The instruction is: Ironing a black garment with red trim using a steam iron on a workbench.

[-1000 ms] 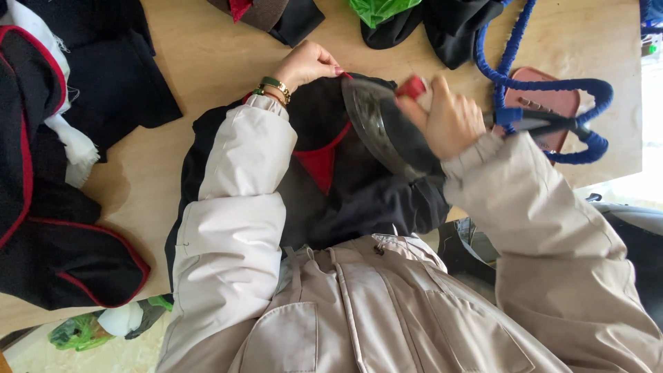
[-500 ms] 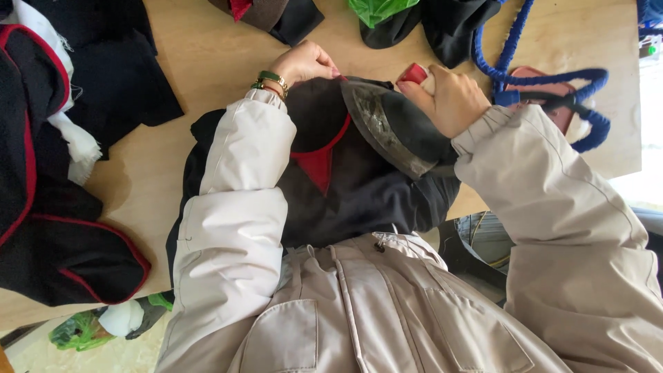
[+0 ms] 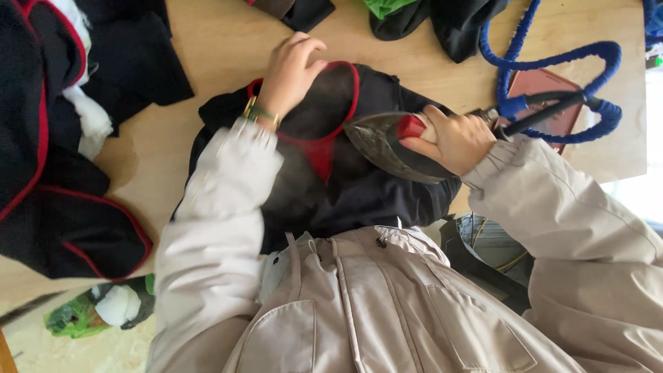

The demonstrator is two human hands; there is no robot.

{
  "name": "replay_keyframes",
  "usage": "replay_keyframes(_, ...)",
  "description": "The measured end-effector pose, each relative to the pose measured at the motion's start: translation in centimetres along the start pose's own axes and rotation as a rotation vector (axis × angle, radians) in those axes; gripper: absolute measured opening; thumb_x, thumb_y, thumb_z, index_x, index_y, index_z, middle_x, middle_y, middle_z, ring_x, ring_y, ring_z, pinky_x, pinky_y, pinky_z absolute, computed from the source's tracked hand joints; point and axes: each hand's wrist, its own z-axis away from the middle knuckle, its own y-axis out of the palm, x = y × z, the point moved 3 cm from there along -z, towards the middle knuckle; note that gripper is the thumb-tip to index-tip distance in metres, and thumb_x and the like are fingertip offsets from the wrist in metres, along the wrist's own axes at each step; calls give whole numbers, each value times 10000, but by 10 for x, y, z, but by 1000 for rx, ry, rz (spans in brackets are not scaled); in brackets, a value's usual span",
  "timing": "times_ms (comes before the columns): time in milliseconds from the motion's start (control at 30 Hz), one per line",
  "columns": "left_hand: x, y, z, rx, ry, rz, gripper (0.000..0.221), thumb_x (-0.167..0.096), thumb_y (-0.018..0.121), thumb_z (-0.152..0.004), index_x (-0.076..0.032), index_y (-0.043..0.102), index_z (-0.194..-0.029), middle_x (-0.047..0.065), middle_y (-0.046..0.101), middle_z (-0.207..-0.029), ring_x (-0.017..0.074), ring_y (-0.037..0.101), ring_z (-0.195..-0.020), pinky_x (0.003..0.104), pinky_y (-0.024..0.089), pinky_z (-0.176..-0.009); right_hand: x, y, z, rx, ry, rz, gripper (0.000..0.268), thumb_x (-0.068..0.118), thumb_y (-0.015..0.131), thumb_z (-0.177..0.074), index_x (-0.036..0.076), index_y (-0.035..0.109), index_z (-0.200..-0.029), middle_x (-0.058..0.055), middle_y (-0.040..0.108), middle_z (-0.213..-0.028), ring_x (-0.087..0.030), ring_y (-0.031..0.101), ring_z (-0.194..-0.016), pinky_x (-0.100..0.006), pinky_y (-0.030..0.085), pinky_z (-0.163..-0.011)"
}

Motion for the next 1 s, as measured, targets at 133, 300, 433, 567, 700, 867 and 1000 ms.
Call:
replay_keyframes(133, -70, -49, 111, -334, 28, -220, 320, -101, 677, -1024, -47, 572, -1321, 132, 508, -1386, 351, 438, -1338, 603, 303, -1101, -3, 4, 31, -54, 57, 151, 698, 890, 542, -851, 230, 625, -1060, -67, 593, -565, -365, 689, -612, -452, 481, -483)
replay_keyframes(300, -65, -10, 236, -294, -265, -206, 681, -229, 718, -1027, -54, 377, -1590, 234, 197, -1699, 434, 132, -1566, 727, 37, -1169, 10, -25, 46, 51, 36, -1, 550, 765, 628, -877, 322, 601, -1203, -31, 650, -617, -286, 753, -743, -372, 578, -764)
replay_keyframes(433, -42, 6, 264, -332, -338, -82, 677, -379, 575, -1096, -98, 295, -1645, 226, 111, -1711, 483, 44, -1561, 711, 54, -1191, 32, -39, 41, -55, -66, 21, 594, 749, 666, -874, 265, 616, -1216, -37, 618, -604, -271, 735, -700, -356, 583, -750)
replay_keyframes(567, -32, -20, 237, -343, -245, -166, 498, -311, 481, -1149, -191, 401, -1626, 105, 159, -1727, 432, 32, -1568, 715, 100, -1183, 73, -49, 17, -284, -154, 167, 574, 836, 594, -923, 297, 624, -1116, 2, 593, -596, -221, 740, -728, -317, 576, -736)
replay_keyframes(700, -23, -66, 183, -193, -51, -285, 450, -167, 573, -1121, -152, 496, -1564, 48, 351, -1659, 349, 202, -1547, 723, 138, -1199, 128, -26, -18, -246, -182, 193, 565, 810, 740, -892, 299, 600, -1087, 112, 558, -588, -164, 618, -532, -319, 506, -582)
replay_keyframes(867, 47, -56, 142, -305, -39, -165, 359, -305, 536, -1101, -123, 671, -1379, 73, 690, -1363, 279, 608, -1243, 475, 402, -1028, 154, -12, -29, -433, -192, 403, 724, 938, 623, -861, 266, 629, -1130, 63, 437, -497, -164, 563, -450, -303, 429, -407)
replay_keyframes(1000, 63, -68, 125, -215, -144, 134, 440, -423, 509, -1075, -86, 763, -1199, 85, 768, -1180, 288, 700, -1100, 392, 477, -962, 159, -12, -28, -423, -182, 463, 811, 982, 625, -845, 208, 612, -1087, 62, 404, -465, -153, 540, -419, -280, 425, -407)
